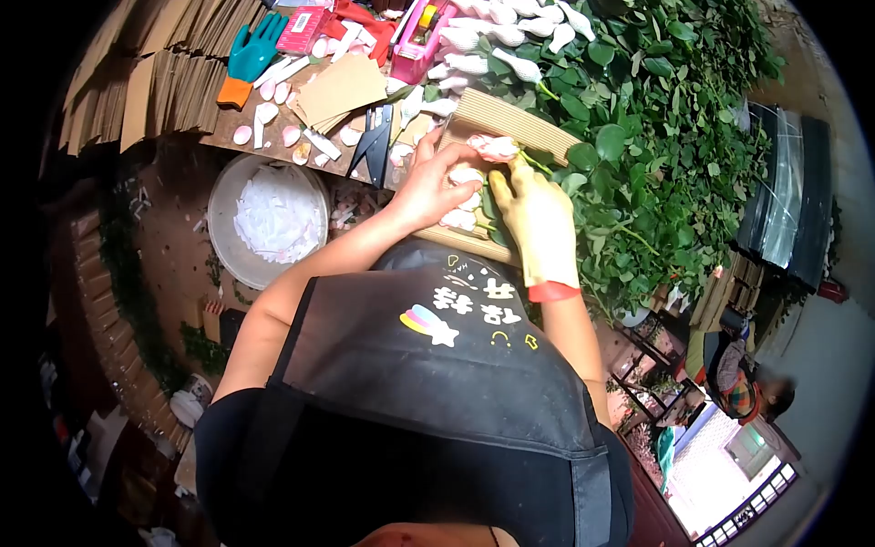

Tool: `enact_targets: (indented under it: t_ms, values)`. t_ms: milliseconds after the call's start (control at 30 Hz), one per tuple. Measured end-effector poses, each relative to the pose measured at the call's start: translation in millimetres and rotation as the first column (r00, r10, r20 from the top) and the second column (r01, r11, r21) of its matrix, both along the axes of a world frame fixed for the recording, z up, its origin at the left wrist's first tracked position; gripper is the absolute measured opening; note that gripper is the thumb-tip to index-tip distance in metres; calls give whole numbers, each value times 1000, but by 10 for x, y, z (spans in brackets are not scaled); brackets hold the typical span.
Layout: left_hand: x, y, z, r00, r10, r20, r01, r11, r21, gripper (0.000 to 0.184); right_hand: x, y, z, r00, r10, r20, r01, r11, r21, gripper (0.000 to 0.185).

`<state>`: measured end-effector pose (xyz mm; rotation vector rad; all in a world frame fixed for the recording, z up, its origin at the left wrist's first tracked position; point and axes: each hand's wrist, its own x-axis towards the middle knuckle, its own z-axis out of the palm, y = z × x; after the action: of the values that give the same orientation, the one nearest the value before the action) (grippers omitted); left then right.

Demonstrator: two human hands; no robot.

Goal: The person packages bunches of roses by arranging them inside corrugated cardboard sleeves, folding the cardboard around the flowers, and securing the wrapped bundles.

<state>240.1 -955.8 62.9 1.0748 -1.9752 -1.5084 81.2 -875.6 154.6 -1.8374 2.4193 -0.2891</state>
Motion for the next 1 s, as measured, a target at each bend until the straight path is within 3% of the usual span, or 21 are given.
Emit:
enact_targets:
  t_ms: [100, 200, 233, 300, 333, 400, 467, 500, 567, 600, 700, 733, 933, 1000]
  values:
    - [11, 0, 19, 994, -39, 101, 49, 993, -103, 50, -14, -124, -99, 999, -38, -26, 42, 988, 150, 40]
    - [-7, 6, -71, 999, 12, 31, -10, 998, -61, 54, 8, -180, 17, 982, -160, 96, 140, 973, 184, 40]
    - [-6, 1, -67, 999, 34, 8, -33, 998, -59, 55, -3, -176, 59, 923, -261, 284, 196, 951, 240, 37]
    - [-24, 9, -19, 997, 70, -17, -70, 997, -27, 57, -46, -143, 148, 674, -439, 594, 249, 893, 376, 33]
    - [-12, -2, 14, 999, 49, -1, -49, 998, -31, 57, -27, -107, 173, 663, -440, 606, 268, 895, 356, 36]
    - [-7, -1, 0, 1000, 23, 20, -21, 998, -66, 58, -23, -46, 96, 931, -225, 287, 159, 959, 234, 41]
    - [-17, 4, -45, 999, 37, 1, -37, 994, -99, 57, -30, -38, 59, 997, -78, -5, 77, 965, 252, 45]
    - [-12, 10, -53, 999, 43, -8, -43, 992, -117, 57, -40, -81, 102, 974, -168, 155, 111, 940, 323, 45]
    - [6, -19, 72, 1000, 17, 14, -16, 998, -53, 55, -63, -186, 245, 823, -367, 433, 141, 871, 470, 45]
    - [5, -30, 118, 1000, 1, 22, 0, 1000, -22, 54, -68, -193, 247, 791, -394, 467, 146, 864, 482, 37]
    - [-10, -27, 33, 999, 19, -41, -21, 999, -34, 53, -223, -102, 92, 466, -428, 774, 135, 899, 416, 24]
    - [-15, -23, 10, 999, 22, -27, -23, 999, -38, 50, -234, -79, 117, 368, -446, 816, 143, 894, 425, 14]
    - [-7, 9, 1, 1000, 14, 1, -14, 998, -54, 28, -438, 241, 103, 105, -333, 937, 120, 940, 320, 24]
    - [9, 5, 24, 1000, 2, -10, -2, 999, -35, 30, -473, 298, 65, 70, -321, 945, 113, 943, 312, 24]
